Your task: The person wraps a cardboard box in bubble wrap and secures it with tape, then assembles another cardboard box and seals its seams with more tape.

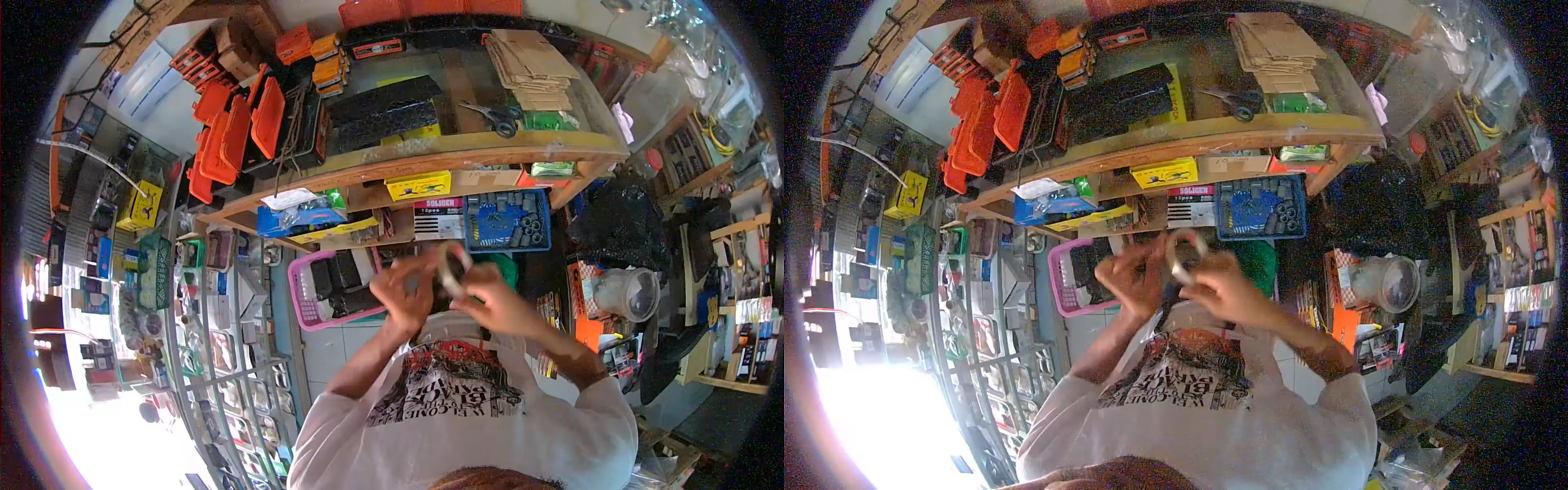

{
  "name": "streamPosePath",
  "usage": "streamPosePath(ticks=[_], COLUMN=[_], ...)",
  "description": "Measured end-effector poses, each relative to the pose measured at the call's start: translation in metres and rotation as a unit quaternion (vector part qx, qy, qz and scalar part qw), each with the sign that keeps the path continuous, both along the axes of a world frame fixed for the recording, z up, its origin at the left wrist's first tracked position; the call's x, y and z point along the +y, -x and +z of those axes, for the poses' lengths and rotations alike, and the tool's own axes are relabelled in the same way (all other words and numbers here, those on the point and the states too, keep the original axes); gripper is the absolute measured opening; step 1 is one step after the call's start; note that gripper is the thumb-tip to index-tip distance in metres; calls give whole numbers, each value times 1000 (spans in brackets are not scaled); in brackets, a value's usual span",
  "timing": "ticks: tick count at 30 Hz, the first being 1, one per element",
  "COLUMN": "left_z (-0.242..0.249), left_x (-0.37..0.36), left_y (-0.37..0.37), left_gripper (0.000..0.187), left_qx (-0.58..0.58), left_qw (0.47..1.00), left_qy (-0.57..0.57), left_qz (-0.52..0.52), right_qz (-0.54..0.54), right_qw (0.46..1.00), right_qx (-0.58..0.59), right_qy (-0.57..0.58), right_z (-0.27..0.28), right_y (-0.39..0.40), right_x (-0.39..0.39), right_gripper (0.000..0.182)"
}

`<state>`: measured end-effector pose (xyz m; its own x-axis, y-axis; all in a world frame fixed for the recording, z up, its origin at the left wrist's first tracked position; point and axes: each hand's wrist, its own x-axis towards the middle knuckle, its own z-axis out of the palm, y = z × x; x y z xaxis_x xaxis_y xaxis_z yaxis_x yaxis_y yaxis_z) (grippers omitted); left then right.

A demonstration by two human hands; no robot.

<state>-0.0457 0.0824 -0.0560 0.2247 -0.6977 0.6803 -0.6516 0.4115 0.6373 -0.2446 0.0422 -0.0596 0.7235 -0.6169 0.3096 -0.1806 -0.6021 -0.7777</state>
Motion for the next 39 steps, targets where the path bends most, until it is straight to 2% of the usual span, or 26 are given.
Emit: streamPosePath(ticks=[1,2,3,4,5,6,7,8,9,10,14,17,26,29,35,39], left_z=[7,10,10,4,2,19,36,44,49,52,18,29,22,38,49,65], left_x=[-19,-38,-58,-83,-109,-130,-147,-158,-167,-172,-195,-182,-175,-159,-136,-113], left_y=[0,2,6,9,10,9,9,7,4,4,2,13,2,3,-9,-16], left_gripper=[14,18,27,35,44,48,51,54,57,59,65,64,58,55,39,29], left_qx=[-27,-37,-47,94,231,185,138,96,54,12,-40,-117,-107,-74,103,245], left_qw=[999,998,996,995,966,969,967,970,972,971,971,985,985,988,973,918], left_qy=[17,38,58,29,-1,14,28,6,-18,-40,-72,-50,-83,-101,-87,-172], left_qz=[-3,20,42,-36,-114,-164,-214,-221,-228,-234,-225,-118,-110,-87,-187,-259], right_qz=[9,-26,-39,-41,-79,-114,-93,-116,-93,-74,-57,-41,-23,-11,-33,-74], right_qw=[1000,999,996,999,989,978,981,973,984,984,987,980,972,965,969,964], right_qx=[-18,-24,16,15,26,-11,-27,24,59,42,85,118,154,158,136,87], right_qy=[12,-22,79,30,118,172,171,199,139,154,127,157,176,210,205,241], right_z=[4,20,46,57,67,57,77,78,92,90,78,83,84,81,83,92], right_y=[6,9,16,22,28,35,38,46,48,51,54,46,30,29,32,31], right_x=[-19,-34,-55,-79,-101,-130,-151,-175,-192,-211,-252,-255,-260,-265,-262,-246], right_gripper=[21,23,26,31,36,39,36,36,37,35,31,30,36,38,36,35])
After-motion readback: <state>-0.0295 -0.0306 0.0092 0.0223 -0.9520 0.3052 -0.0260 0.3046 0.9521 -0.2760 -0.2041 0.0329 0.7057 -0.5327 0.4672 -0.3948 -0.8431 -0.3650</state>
